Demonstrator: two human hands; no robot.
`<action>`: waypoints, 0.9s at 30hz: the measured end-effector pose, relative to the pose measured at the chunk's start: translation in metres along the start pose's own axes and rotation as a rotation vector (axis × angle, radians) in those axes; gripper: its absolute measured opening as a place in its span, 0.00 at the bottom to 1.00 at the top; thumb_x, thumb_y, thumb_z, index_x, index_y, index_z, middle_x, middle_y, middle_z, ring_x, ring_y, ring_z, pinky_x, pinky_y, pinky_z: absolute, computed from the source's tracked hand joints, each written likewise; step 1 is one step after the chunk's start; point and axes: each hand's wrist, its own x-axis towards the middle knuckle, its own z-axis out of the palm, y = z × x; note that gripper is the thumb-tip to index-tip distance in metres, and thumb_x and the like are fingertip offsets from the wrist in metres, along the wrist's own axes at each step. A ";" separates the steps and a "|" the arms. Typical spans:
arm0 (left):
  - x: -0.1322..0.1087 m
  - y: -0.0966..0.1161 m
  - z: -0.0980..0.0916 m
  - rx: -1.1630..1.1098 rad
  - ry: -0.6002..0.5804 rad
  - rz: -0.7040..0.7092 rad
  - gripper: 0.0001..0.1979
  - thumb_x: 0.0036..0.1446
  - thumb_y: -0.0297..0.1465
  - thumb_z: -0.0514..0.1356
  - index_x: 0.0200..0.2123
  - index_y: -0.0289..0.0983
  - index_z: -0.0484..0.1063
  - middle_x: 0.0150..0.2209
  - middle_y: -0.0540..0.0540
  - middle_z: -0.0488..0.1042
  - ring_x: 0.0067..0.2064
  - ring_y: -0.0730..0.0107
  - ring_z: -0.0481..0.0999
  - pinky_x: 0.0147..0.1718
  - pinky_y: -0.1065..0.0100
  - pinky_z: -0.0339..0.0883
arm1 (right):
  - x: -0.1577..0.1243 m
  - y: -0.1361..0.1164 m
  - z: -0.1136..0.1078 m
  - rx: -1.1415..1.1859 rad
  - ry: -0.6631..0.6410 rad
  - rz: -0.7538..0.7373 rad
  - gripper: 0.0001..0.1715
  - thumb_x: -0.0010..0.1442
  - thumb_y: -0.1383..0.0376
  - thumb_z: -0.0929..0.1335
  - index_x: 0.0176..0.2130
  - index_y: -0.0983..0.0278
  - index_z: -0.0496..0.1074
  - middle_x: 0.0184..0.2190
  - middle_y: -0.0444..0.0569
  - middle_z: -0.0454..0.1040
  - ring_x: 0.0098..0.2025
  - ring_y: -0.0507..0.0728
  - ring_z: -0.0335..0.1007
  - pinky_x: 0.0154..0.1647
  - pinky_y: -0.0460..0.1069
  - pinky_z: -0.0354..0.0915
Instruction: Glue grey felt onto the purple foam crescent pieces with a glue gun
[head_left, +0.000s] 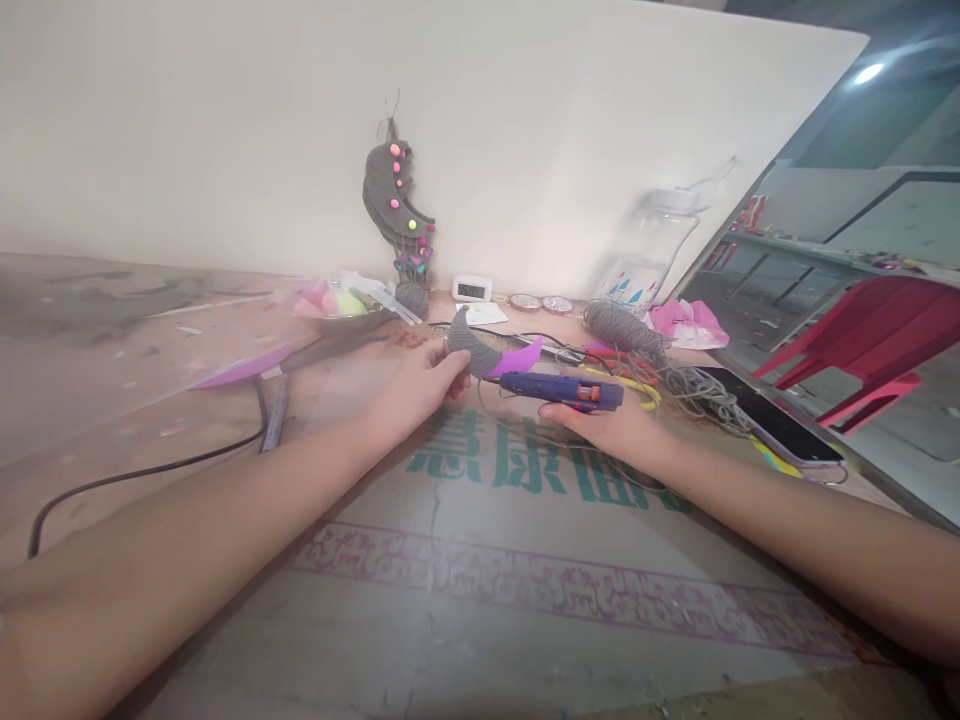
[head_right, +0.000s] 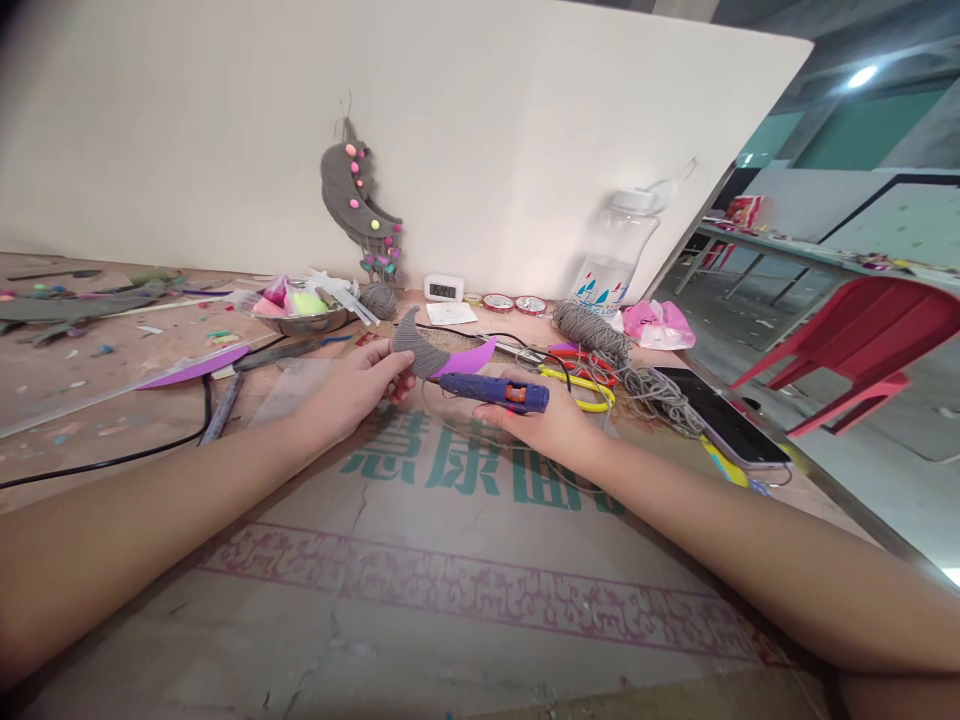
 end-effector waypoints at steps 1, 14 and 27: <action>0.000 0.000 0.000 0.001 0.002 0.002 0.10 0.55 0.36 0.54 0.25 0.37 0.64 0.23 0.51 0.68 0.23 0.76 0.66 0.23 0.72 0.59 | 0.000 0.000 0.000 0.001 -0.004 -0.003 0.16 0.49 0.55 0.71 0.38 0.58 0.76 0.31 0.43 0.78 0.33 0.57 0.75 0.35 0.51 0.72; 0.000 -0.001 0.000 -0.002 -0.002 0.006 0.11 0.54 0.37 0.54 0.25 0.37 0.64 0.22 0.51 0.68 0.23 0.76 0.65 0.23 0.72 0.59 | 0.001 -0.003 0.001 0.027 0.007 0.039 0.18 0.48 0.56 0.72 0.39 0.59 0.76 0.32 0.44 0.78 0.34 0.56 0.75 0.37 0.50 0.72; -0.002 0.002 0.001 -0.012 -0.004 -0.016 0.10 0.54 0.37 0.54 0.25 0.37 0.63 0.23 0.51 0.68 0.23 0.76 0.66 0.23 0.72 0.59 | 0.002 0.002 0.000 -0.013 0.047 0.076 0.20 0.46 0.53 0.73 0.38 0.60 0.75 0.31 0.46 0.78 0.32 0.58 0.75 0.33 0.50 0.71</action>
